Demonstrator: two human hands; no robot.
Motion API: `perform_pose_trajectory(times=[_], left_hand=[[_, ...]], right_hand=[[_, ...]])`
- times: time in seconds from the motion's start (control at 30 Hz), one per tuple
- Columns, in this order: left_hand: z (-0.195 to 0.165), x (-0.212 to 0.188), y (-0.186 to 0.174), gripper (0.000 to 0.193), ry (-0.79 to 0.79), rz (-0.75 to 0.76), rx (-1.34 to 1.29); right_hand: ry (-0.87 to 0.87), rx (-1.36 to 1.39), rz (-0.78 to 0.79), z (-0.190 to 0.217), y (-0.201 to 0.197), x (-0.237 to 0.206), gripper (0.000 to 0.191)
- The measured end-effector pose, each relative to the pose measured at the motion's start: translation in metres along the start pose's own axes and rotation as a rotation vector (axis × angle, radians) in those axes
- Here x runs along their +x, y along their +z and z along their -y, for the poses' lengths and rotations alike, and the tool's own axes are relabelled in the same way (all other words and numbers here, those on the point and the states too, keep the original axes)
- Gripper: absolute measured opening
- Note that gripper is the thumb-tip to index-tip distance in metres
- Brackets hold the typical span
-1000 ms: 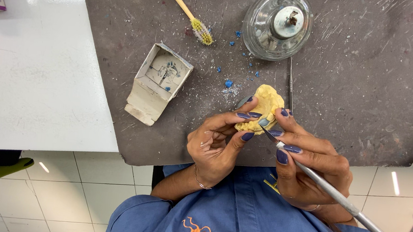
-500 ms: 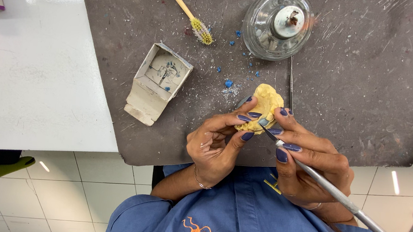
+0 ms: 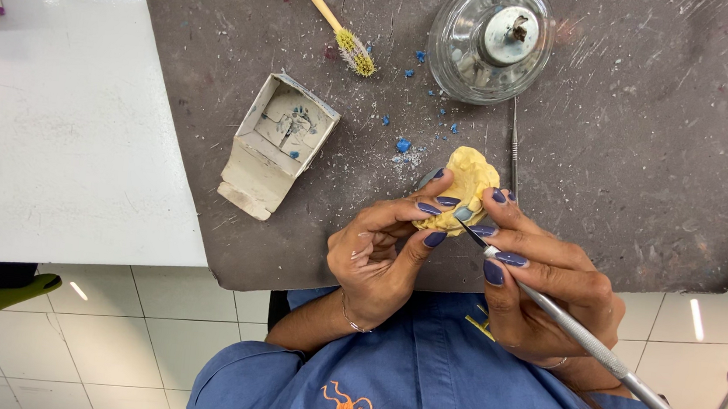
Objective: The person holds a yellow dental impression with a blue wax pattern in one hand and a metal wax carving instrument in the other. They repeatedly dip the instrument tip into a heated wax pot on the bench and apply and shape wax onto the teeth area of the denture pattern, turning the model to reach different sides.
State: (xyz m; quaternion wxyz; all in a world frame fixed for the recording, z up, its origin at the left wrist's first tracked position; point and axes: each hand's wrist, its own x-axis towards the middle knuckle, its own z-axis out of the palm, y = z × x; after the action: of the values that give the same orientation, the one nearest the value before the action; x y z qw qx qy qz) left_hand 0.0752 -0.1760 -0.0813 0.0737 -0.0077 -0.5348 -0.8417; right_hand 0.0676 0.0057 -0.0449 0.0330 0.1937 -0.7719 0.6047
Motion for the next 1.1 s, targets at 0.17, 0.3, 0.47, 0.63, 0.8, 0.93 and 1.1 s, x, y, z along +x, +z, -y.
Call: perform_pose_trajectory(times=[0.17,0.3,0.47,0.63,0.8,0.93,1.1], left_hand=[[0.003,-0.001,-0.002,0.02,0.02,0.001,0.012],[0.004,-0.002,-0.003,0.021,-0.005,0.005,-0.036],[0.005,-0.005,-0.004,0.023,-0.024,0.003,-0.06],[0.006,-0.003,-0.006,0.025,-0.013,-0.002,-0.063],[-0.007,0.002,-0.007,0.026,-0.059,0.007,0.002],[-0.018,0.007,-0.012,0.02,-0.12,0.048,0.081],[-0.017,0.008,-0.011,0.019,-0.151,0.072,0.057]], right_hand=[[-0.037,0.0,0.029,-0.006,0.0,-0.002,0.031],[-0.026,-0.017,0.04,-0.008,0.0,-0.004,0.032],[0.005,-0.042,0.028,-0.007,0.0,-0.009,0.029],[-0.026,-0.003,0.069,-0.004,0.003,0.002,0.028],[-0.048,0.273,-0.334,-0.005,0.022,0.016,0.033],[-0.109,0.092,-0.339,-0.008,0.009,0.014,0.037],[-0.107,0.002,-0.128,-0.013,-0.001,0.015,0.047]])
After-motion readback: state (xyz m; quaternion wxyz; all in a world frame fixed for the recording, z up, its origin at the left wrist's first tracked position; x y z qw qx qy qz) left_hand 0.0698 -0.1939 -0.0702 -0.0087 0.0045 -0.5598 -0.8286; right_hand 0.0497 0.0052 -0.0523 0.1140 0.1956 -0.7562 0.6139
